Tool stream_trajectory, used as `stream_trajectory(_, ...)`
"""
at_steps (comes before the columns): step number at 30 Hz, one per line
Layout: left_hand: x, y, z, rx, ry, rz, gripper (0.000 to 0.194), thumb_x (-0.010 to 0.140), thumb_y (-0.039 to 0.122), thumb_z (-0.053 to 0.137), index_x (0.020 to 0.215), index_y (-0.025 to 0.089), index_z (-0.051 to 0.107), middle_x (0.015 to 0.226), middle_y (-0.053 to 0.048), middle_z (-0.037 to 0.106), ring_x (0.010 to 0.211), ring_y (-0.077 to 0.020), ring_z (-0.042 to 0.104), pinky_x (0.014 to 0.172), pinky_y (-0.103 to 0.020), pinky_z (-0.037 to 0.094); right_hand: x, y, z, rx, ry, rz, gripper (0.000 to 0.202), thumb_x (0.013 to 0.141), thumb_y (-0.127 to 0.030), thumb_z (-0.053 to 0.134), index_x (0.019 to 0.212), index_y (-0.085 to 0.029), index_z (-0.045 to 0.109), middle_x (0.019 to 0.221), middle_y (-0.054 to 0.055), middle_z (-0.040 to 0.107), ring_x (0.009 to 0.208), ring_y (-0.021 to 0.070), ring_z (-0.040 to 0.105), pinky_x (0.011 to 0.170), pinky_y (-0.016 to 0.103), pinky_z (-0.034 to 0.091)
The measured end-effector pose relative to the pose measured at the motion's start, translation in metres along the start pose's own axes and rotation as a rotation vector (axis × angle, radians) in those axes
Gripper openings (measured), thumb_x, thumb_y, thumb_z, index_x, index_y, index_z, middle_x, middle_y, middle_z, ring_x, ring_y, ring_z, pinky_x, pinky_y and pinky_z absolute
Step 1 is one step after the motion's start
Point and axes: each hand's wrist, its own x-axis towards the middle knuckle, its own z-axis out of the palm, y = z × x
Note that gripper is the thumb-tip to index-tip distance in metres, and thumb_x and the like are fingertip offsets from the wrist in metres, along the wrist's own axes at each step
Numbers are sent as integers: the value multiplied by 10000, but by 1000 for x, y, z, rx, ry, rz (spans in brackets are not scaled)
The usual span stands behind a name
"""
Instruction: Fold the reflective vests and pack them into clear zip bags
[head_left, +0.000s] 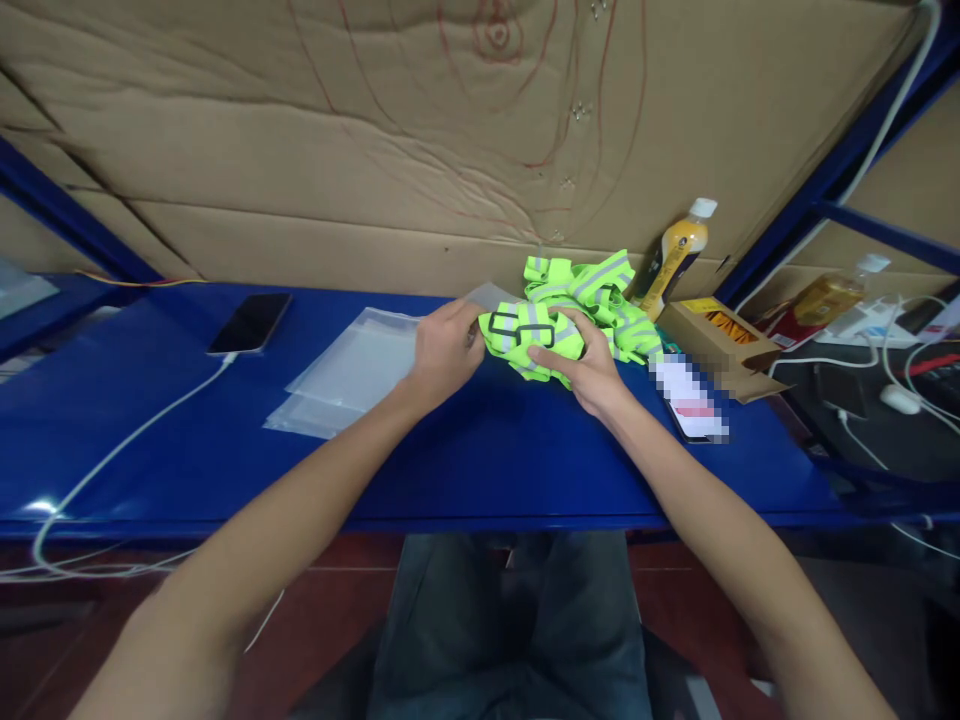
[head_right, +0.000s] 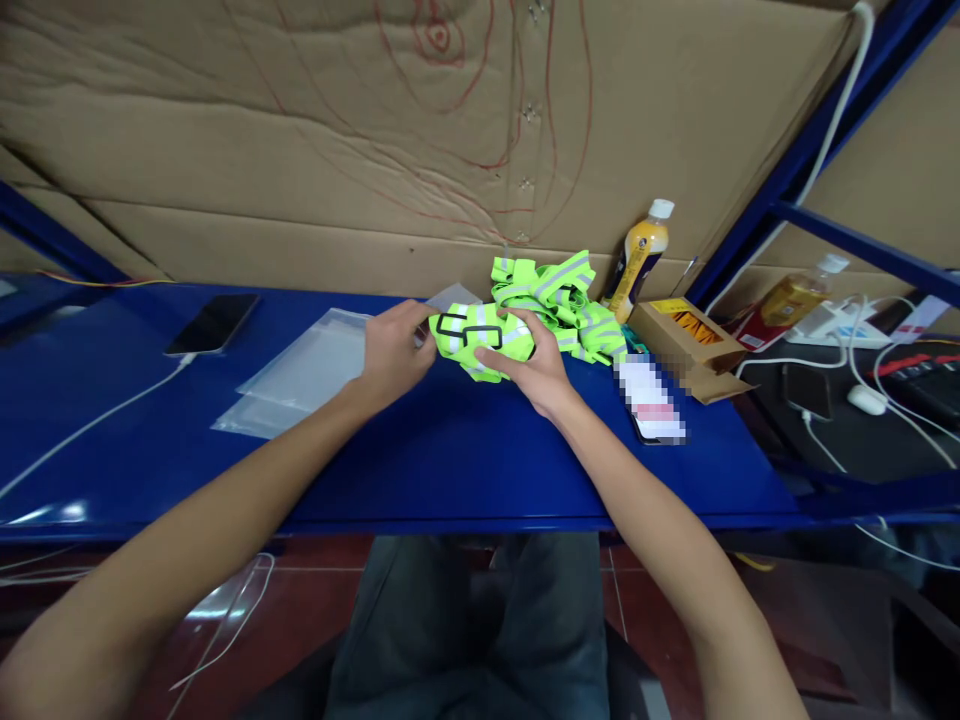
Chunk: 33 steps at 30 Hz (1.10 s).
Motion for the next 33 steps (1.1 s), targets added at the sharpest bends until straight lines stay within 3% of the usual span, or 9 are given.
stream_trajectory(4,-1,-2,2,30,42,-61,151,942,172,551,874,196,683,809,-59,699,711,-214,622,690,-336,441,6,9,-2,107,18,69,690,584,-451,1052,1159,-283,708,1100,8,747,989,239,712,933,438,653)
stream_trajectory(7,1,1,1,10,88,-99,237,1045,272,555,858,195,679,791,-47,698,671,-186,611,673,-317,451,9,12,-5,37,46,68,723,551,-475,1053,1153,-268,711,1148,27,745,1068,266,706,978,469,644)
stream_trajectory(16,-1,11,-3,-30,-94,113,252,1102,263,516,900,194,649,797,-35,664,713,-185,601,690,-336,460,5,19,3,-359,221,-284,735,705,-648,930,1244,-228,660,1322,127,738,1314,349,657,1220,543,484)
stream_trajectory(18,2,13,-6,31,-115,130,258,1097,282,521,902,197,667,858,-68,699,856,-244,642,817,-404,510,6,18,1,-391,162,-327,727,739,-663,906,1263,-223,661,1332,131,739,1323,350,658,1220,533,483)
stream_trajectory(21,7,14,-13,104,-117,115,242,1079,341,556,959,209,719,1252,-150,731,1301,-397,578,1103,-621,453,9,17,-7,-418,49,-319,761,701,-695,923,1251,-228,678,1329,120,747,1301,354,675,1202,525,497)
stream_trajectory(25,15,7,-26,-52,-376,256,265,1077,418,599,1230,225,696,1633,-142,563,1602,-390,393,1295,-640,352,12,18,-14,-384,79,-286,811,674,-738,925,1251,-226,673,1321,123,747,1267,353,687,1175,524,516)
stream_trajectory(28,22,1,-37,-116,-513,319,643,978,497,779,1506,211,549,1681,-170,528,1567,-374,479,1304,-573,404,12,15,-16,-380,83,-294,789,679,-731,931,1243,-242,672,1332,114,745,1301,353,672,1188,518,505)
stream_trajectory(31,27,-1,-42,-18,-518,317,1148,811,545,950,1704,174,331,1675,-229,503,1499,-436,522,1257,-599,446,10,8,-15,-379,34,-325,743,708,-677,944,1253,-250,676,1358,105,738,1329,349,662,1198,508,495)
stream_trajectory(33,27,0,-42,72,-492,319,1284,739,569,997,1725,134,298,1637,-280,503,1459,-488,520,1223,-648,449,8,4,-13,-369,-16,-334,728,716,-636,954,1267,-247,679,1367,102,736,1333,345,663,1197,501,497)
